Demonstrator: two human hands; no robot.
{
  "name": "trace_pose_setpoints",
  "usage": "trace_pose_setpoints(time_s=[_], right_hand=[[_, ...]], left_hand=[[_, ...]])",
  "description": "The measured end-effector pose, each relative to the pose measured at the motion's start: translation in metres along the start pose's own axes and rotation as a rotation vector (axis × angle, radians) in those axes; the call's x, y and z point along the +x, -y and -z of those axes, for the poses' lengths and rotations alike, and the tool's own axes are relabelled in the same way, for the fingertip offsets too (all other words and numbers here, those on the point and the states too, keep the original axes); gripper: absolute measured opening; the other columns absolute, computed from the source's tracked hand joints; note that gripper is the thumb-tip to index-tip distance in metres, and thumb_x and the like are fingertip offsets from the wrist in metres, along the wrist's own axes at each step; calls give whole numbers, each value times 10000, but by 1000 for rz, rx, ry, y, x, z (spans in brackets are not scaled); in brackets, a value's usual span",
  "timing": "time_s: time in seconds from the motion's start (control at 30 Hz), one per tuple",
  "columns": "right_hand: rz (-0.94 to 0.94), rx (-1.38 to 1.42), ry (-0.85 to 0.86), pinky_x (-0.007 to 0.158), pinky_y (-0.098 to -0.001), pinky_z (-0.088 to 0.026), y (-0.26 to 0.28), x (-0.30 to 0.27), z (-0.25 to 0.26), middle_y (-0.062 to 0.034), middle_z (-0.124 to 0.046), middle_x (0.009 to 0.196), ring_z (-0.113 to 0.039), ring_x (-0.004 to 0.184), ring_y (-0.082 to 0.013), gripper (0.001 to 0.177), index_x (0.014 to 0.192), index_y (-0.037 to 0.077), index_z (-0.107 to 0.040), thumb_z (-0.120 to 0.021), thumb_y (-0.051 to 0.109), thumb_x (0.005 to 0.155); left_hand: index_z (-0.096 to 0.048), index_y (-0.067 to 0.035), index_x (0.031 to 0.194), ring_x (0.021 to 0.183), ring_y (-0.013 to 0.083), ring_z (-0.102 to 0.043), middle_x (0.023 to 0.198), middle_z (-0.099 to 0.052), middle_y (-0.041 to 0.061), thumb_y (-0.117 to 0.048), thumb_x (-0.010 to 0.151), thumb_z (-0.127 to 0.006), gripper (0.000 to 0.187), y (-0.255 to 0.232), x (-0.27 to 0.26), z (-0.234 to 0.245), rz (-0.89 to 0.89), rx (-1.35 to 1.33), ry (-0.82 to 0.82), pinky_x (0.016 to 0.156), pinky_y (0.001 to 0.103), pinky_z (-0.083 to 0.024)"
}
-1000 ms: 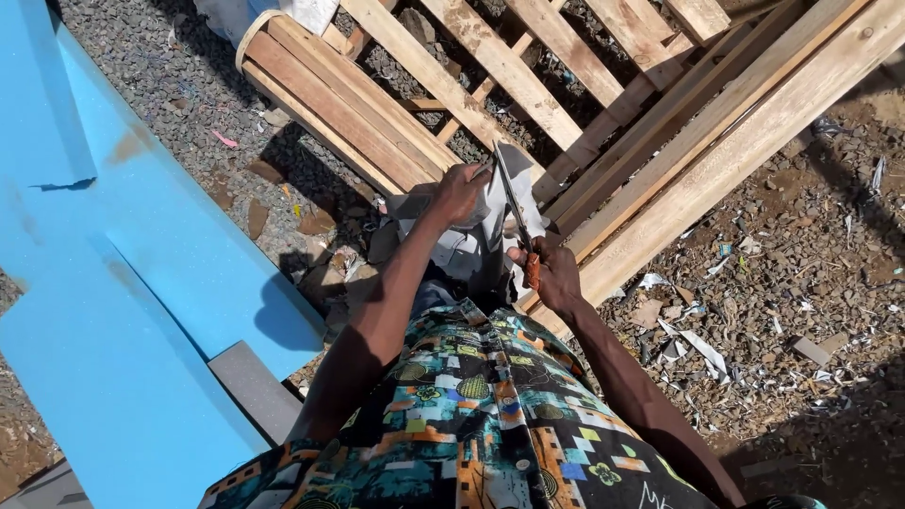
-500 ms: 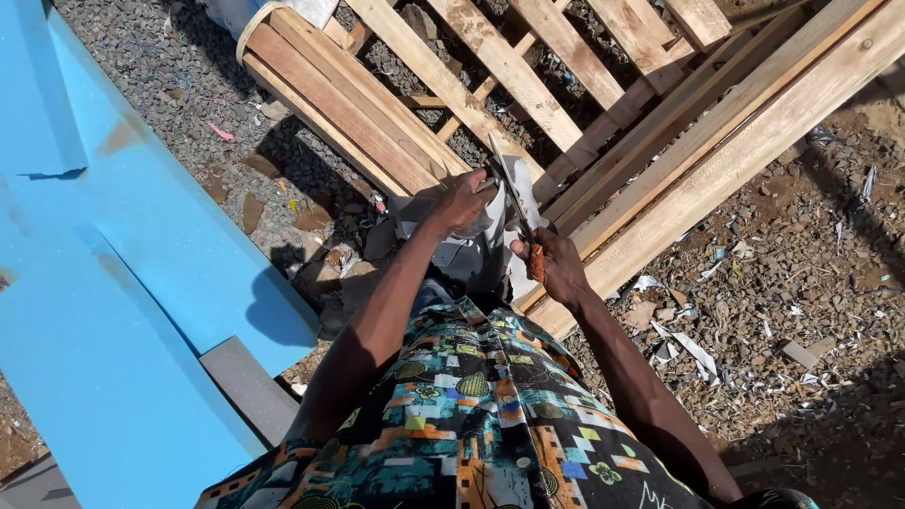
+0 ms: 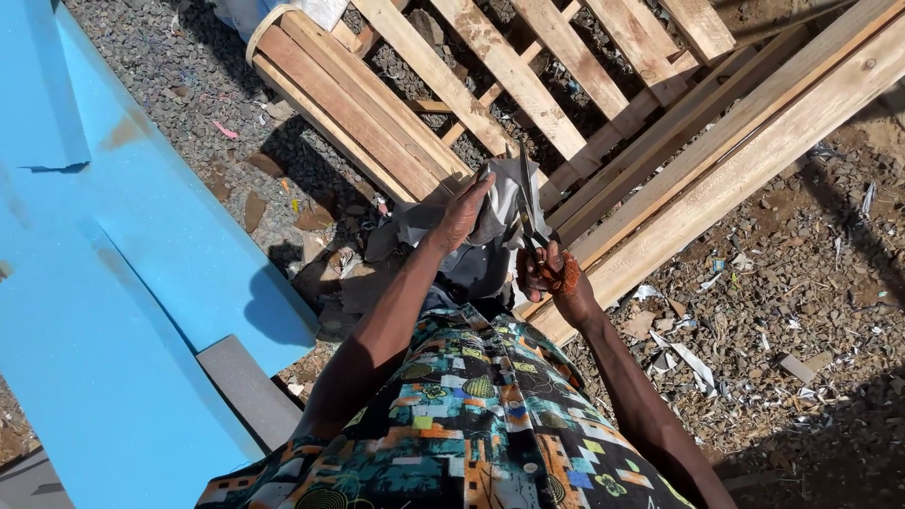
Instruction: Cutting through a large piece of white fabric or protective wrapping on wooden pallets using scissors.
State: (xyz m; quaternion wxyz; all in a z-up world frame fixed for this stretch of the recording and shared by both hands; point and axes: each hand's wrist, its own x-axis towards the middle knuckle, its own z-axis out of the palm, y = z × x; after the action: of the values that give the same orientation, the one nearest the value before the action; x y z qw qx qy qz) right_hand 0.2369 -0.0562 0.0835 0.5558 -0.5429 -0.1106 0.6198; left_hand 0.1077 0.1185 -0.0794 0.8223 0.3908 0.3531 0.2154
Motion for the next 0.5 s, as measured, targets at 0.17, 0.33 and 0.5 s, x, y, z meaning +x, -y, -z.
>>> trace_pose_setpoints(time_s=[0.17,0.33,0.5], right_hand=[[78,-221,91,605,-309,-523,-13,6,3,-128,-563,667,-613,648,-215,451,880,2,-605,-519,386,1100],[102,-398,140,852,-327,-566,5,12,3,-140,-624,769,-678,840,-247,503,940,12,-628,-496,473,1090],[133,-428,-84,527,-275,-478,-18,18,14,-64,-469,471,-551,471,-168,606,540,109,-528,-682,410,1042]], left_hand=[[-485,-76,1581,1464,429,-388,1557,-458,264,-442,1152,-565,569,113,41,34,-105,195,27,1198,552,-330],[-677,-134,1422,1091,88,-679,1225,-767,54,-618,1066,-617,604,157,88,59,3,482,496,1038,264,-525],[-668,-162,676,516,230,-726,536,-667,93,-434,1028,-584,453,103,41,2,-139,638,-183,398,285,-522]])
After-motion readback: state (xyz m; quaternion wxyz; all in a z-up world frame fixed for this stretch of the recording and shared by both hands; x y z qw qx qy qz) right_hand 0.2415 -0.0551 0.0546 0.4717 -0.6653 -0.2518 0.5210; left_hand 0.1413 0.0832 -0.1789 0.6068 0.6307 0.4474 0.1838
